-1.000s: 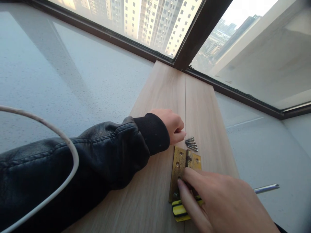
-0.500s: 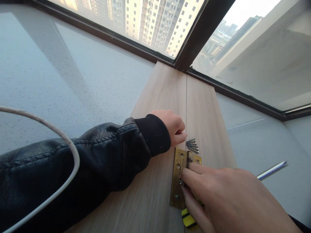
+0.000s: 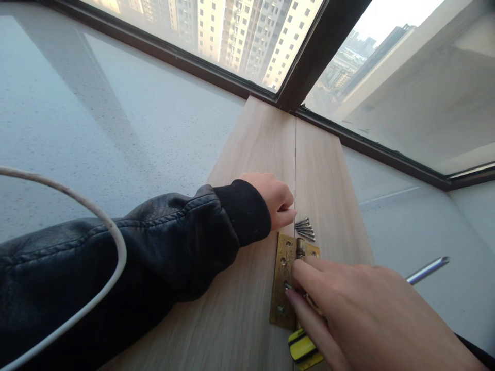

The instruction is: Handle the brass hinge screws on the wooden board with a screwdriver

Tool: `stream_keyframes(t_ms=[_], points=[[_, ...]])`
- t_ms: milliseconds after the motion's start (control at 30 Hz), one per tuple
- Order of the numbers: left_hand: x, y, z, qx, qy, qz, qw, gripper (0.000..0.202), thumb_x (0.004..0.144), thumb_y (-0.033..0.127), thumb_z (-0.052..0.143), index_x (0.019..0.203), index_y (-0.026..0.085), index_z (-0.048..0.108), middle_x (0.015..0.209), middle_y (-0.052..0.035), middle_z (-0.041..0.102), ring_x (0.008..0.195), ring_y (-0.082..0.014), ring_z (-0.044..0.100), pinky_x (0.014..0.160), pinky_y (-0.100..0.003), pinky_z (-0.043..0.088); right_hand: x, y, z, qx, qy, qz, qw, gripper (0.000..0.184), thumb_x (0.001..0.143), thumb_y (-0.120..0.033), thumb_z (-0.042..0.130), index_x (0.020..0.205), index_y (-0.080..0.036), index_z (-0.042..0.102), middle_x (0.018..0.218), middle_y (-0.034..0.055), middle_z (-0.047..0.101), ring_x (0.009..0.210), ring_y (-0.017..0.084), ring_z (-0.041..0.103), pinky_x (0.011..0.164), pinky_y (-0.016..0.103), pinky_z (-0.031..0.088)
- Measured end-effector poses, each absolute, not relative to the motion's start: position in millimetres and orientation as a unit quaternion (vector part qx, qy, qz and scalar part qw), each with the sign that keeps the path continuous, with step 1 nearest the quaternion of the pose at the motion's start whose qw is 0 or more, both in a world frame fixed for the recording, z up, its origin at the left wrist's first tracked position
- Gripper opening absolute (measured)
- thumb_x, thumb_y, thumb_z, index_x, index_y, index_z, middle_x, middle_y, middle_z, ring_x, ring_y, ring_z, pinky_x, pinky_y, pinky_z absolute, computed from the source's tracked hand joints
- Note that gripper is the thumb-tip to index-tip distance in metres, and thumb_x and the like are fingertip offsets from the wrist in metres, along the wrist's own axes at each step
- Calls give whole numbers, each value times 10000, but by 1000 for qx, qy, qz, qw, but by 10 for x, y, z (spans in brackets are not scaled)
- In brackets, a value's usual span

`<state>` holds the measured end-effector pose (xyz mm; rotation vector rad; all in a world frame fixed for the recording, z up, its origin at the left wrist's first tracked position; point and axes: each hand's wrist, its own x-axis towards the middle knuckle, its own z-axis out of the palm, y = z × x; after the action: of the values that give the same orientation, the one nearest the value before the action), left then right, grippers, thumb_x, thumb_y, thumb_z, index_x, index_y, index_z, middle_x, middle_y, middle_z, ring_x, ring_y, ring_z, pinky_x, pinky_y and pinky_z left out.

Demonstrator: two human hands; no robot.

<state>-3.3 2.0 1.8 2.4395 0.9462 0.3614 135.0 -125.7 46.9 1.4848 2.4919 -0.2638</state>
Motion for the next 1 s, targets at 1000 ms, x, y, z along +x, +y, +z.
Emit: stream_keyframes(t_ms=[1000], points=[[-28, 22, 17, 896, 348, 125, 246, 317, 757, 389, 469, 534, 180, 551, 511, -5, 461, 492, -121, 347, 484, -257, 224, 1834, -1112, 512, 602, 734, -289, -125, 203, 926, -394, 563, 887, -203, 619, 732, -16, 534, 548, 126, 512, 437, 180, 414]])
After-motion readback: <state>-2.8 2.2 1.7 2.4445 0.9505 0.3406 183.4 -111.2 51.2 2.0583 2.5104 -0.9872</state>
